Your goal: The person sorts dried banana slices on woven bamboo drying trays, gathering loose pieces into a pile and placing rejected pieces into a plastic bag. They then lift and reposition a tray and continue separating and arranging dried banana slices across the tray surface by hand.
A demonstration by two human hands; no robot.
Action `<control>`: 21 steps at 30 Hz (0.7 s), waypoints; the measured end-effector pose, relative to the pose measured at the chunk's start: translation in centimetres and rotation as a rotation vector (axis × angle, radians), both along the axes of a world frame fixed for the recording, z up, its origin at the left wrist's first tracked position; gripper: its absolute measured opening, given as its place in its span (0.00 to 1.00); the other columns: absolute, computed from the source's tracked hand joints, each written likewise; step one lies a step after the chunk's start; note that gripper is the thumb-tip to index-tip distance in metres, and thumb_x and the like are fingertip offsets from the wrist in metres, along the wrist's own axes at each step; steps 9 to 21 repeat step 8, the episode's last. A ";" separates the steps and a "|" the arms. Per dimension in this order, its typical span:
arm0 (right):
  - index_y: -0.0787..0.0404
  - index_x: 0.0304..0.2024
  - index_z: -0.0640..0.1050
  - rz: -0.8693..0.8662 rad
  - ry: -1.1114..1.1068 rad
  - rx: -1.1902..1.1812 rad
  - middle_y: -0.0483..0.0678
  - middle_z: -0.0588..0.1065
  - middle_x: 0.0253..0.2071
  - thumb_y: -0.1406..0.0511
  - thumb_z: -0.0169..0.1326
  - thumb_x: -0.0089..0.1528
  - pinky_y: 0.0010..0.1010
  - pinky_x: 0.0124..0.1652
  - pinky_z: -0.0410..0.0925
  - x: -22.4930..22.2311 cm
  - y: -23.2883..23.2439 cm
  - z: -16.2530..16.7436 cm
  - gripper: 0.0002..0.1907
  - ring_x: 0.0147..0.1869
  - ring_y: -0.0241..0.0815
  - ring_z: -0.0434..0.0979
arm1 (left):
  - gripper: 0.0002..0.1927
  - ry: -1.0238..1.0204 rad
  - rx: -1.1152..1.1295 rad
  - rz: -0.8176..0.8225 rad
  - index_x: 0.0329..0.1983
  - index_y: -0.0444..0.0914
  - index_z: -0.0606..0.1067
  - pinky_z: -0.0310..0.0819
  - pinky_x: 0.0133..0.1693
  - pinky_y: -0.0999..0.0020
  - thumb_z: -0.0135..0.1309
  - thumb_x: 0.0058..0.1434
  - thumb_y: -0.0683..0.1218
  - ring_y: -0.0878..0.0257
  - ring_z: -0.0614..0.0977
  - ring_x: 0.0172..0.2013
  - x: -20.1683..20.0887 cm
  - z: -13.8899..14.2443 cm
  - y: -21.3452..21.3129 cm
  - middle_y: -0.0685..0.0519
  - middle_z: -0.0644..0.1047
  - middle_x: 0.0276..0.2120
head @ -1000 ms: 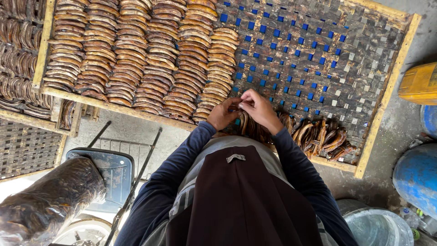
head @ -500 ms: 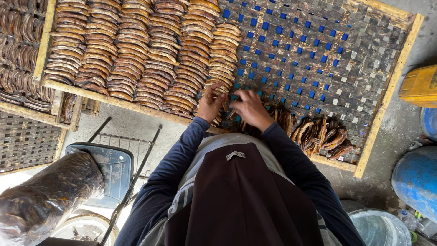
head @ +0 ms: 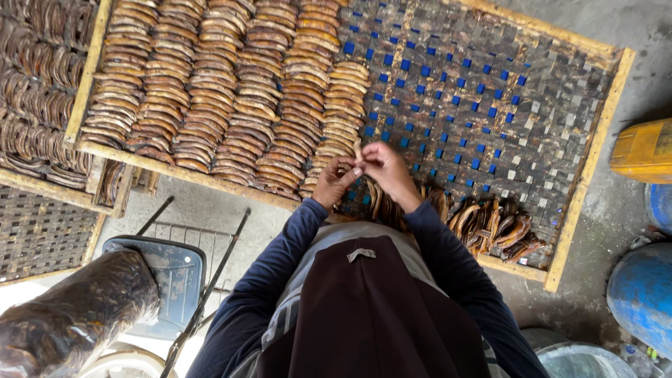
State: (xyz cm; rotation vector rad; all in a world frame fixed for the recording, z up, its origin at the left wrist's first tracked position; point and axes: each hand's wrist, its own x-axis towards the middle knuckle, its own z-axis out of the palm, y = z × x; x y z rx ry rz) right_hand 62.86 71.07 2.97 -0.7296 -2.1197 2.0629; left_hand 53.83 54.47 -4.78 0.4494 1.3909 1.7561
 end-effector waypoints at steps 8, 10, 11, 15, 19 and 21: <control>0.62 0.44 0.74 0.192 -0.113 0.320 0.51 0.80 0.39 0.65 0.63 0.66 0.37 0.43 0.74 0.2 -1.0 1.1 0.11 0.45 0.46 0.85 | 0.09 -0.217 -0.184 -0.045 0.48 0.41 0.74 0.71 0.30 0.76 0.56 0.71 0.49 0.70 0.77 0.31 -3.2 -2.7 -0.3 0.58 0.79 0.34; 0.62 0.44 0.74 0.192 -0.113 0.320 0.51 0.80 0.39 0.65 0.63 0.66 0.37 0.43 0.74 0.2 -1.0 1.1 0.11 0.45 0.46 0.85 | 0.09 -0.217 -0.184 -0.045 0.48 0.41 0.74 0.71 0.30 0.76 0.56 0.71 0.49 0.70 0.77 0.31 -3.2 -2.7 -0.3 0.58 0.79 0.34; 0.62 0.44 0.74 0.192 -0.113 0.320 0.51 0.80 0.39 0.65 0.63 0.66 0.37 0.43 0.74 0.2 -1.0 1.1 0.11 0.45 0.46 0.85 | 0.09 -0.217 -0.184 -0.045 0.48 0.41 0.74 0.71 0.30 0.76 0.56 0.71 0.49 0.70 0.77 0.31 -3.2 -2.7 -0.3 0.58 0.79 0.34; 0.62 0.44 0.74 0.192 -0.113 0.320 0.51 0.80 0.39 0.65 0.63 0.66 0.37 0.43 0.74 0.2 -1.0 1.1 0.11 0.45 0.46 0.85 | 0.09 -0.217 -0.184 -0.045 0.48 0.41 0.74 0.71 0.30 0.76 0.56 0.71 0.49 0.70 0.77 0.31 -3.2 -2.7 -0.3 0.58 0.79 0.34; 0.62 0.44 0.74 0.192 -0.113 0.320 0.51 0.80 0.39 0.65 0.63 0.66 0.37 0.43 0.74 0.2 -1.0 1.1 0.11 0.45 0.46 0.85 | 0.09 -0.217 -0.184 -0.045 0.48 0.41 0.74 0.71 0.30 0.76 0.56 0.71 0.49 0.70 0.77 0.31 -3.2 -2.7 -0.3 0.58 0.79 0.34; 0.62 0.44 0.74 0.192 -0.113 0.320 0.51 0.80 0.39 0.65 0.63 0.66 0.37 0.43 0.74 0.2 -1.0 1.1 0.11 0.45 0.46 0.85 | 0.09 -0.217 -0.184 -0.045 0.48 0.41 0.74 0.71 0.30 0.76 0.56 0.71 0.49 0.70 0.77 0.31 -3.2 -2.7 -0.3 0.58 0.79 0.34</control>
